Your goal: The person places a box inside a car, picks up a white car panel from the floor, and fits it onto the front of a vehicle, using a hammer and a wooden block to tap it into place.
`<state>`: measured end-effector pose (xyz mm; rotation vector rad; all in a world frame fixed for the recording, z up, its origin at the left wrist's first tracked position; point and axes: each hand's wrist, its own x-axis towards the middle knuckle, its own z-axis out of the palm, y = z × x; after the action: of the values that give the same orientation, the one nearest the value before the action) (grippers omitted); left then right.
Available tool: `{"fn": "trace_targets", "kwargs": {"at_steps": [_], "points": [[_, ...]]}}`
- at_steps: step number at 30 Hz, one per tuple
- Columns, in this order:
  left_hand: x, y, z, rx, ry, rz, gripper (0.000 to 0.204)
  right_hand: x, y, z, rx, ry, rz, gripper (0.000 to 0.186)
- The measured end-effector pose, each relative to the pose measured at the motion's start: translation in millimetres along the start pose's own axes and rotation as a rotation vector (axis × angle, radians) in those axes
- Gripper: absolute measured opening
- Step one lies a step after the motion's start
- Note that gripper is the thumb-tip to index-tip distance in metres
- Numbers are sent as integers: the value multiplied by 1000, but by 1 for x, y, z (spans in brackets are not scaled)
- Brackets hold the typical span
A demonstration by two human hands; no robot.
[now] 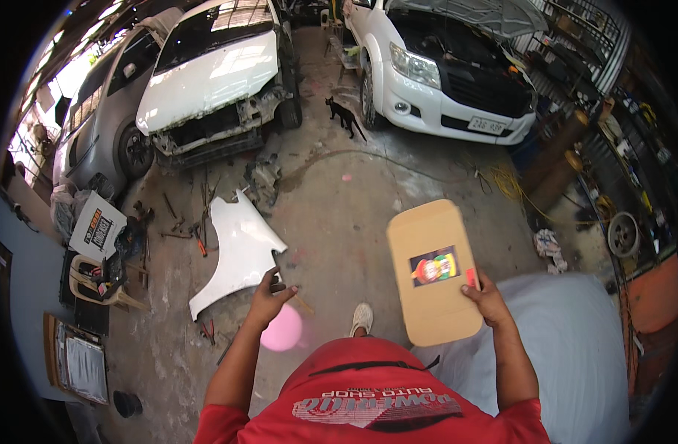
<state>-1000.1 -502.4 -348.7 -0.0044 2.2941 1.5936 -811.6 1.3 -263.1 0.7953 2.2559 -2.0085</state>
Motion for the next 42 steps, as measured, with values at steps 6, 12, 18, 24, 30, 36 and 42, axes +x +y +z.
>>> {"fn": "trace_targets", "kwargs": {"at_steps": [6, 12, 18, 24, 30, 36, 42], "points": [[146, 135, 53, 261, 7, 505, 91, 208, -125, 55, -481, -568, -342, 91], [305, 175, 41, -182, -215, 201, 82, 397, -239, 131, -669, -907, -388, 83], [520, 149, 45, -381, -128, 245, 61, 604, -271, 152, -814, -695, -490, 76], [687, 232, -12, -668, -24, 25, 43, 720, -336, 181, -1048, 134, -572, 84], [858, 342, 3, -629, -71, 165, 47, 881, -371, 209, -366, -209, -464, 116], [1047, 354, 9, -703, -135, 103, 61, 1087, -417, 223, -30, -403, -438, 114], [1207, 381, -26, -575, 163, 272, 78, 1274, -499, 260, -103, -538, -420, 105]]}}
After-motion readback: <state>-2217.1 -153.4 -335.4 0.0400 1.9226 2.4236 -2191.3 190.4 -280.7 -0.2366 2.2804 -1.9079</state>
